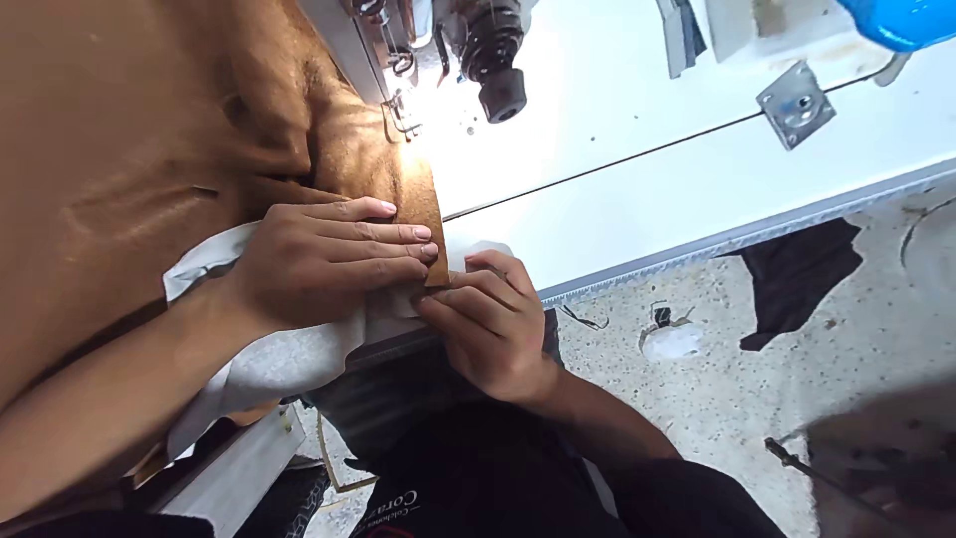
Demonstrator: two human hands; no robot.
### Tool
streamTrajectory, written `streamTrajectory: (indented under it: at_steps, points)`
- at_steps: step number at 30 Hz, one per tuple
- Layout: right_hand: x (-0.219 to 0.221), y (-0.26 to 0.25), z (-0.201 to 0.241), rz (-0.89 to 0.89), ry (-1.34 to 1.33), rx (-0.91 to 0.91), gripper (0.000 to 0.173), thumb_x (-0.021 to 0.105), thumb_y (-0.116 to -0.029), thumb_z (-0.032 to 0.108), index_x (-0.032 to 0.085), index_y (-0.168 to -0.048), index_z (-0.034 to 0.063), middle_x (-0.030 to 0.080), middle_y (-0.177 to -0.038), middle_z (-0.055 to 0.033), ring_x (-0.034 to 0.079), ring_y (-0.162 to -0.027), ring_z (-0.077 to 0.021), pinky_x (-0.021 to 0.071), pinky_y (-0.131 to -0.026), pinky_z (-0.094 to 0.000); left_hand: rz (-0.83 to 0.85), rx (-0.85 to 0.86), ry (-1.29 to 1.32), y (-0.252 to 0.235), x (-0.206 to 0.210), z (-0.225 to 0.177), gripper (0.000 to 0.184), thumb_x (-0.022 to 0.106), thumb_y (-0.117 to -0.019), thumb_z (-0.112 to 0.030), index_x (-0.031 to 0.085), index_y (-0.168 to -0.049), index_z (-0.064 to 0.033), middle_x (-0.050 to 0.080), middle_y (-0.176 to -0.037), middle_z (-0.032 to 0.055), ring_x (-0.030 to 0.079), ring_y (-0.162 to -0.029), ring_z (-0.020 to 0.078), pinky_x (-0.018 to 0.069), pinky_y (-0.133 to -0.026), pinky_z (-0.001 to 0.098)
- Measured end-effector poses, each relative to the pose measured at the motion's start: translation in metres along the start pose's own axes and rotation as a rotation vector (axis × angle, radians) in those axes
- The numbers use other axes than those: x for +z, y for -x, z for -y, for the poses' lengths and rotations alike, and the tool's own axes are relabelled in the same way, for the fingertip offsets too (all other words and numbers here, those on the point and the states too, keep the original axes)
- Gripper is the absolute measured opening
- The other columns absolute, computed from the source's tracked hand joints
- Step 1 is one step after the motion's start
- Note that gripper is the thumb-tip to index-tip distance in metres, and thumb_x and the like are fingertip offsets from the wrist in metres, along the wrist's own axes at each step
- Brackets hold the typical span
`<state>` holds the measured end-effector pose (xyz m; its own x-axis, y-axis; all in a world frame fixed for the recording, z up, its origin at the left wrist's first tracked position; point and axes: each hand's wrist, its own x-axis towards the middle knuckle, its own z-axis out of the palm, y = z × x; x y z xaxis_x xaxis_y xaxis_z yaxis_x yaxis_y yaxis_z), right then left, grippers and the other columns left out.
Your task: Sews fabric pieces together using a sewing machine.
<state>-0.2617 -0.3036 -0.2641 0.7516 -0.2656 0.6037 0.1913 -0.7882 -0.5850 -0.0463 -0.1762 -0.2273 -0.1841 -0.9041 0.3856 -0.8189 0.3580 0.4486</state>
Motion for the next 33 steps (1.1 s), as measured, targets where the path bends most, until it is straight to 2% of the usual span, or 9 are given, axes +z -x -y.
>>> streamTrajectory:
  at_steps: [9,14,21,33]
  points:
    - [-0.002,-0.002,-0.001,0.017,-0.013,0.016,0.009,0.071,-0.0925,0.007,0.079,-0.097,0.0080,0.075,-0.089,-0.0051,0.071,-0.095,-0.0195,0.0488,-0.104,-0.0465,-0.099,0.018,0.025,0.006,0.000,0.002,0.024,0.054,-0.0987,0.002,0.077,-0.106,-0.0006,0.077,-0.112,0.0147,0.072,-0.115,0.0279,0.0524,-0.110,0.0470]
    - [0.000,-0.001,-0.001,-0.001,-0.002,0.011,0.010,0.072,-0.0918,0.007,0.079,-0.098,0.0074,0.074,-0.086,-0.0050,0.070,-0.090,-0.0194,0.0498,-0.102,-0.0461,-0.034,-0.016,0.041,0.005,0.000,0.000,0.027,0.053,-0.0988,0.001,0.077,-0.110,-0.0024,0.077,-0.116,0.0122,0.070,-0.120,0.0257,0.0479,-0.115,0.0458]
    - [-0.001,-0.003,0.001,0.022,0.029,0.006,0.010,0.073,-0.0921,0.009,0.079,-0.100,0.0075,0.075,-0.088,-0.0047,0.071,-0.092,-0.0196,0.0496,-0.103,-0.0471,0.028,-0.040,-0.009,0.000,-0.001,-0.002,0.030,0.053,-0.0992,-0.003,0.078,-0.114,-0.0085,0.076,-0.119,0.0071,0.068,-0.122,0.0221,0.0454,-0.117,0.0431]
    - [-0.003,-0.020,-0.002,0.138,0.140,-0.028,0.012,0.068,-0.0976,0.011,0.079,-0.101,0.0066,0.076,-0.098,-0.0054,0.069,-0.111,-0.0237,0.0430,-0.112,-0.0527,0.045,-0.070,-0.073,-0.007,-0.009,0.012,0.033,0.051,-0.1000,-0.005,0.079,-0.115,-0.0119,0.076,-0.121,0.0056,0.068,-0.122,0.0208,0.0441,-0.118,0.0422]
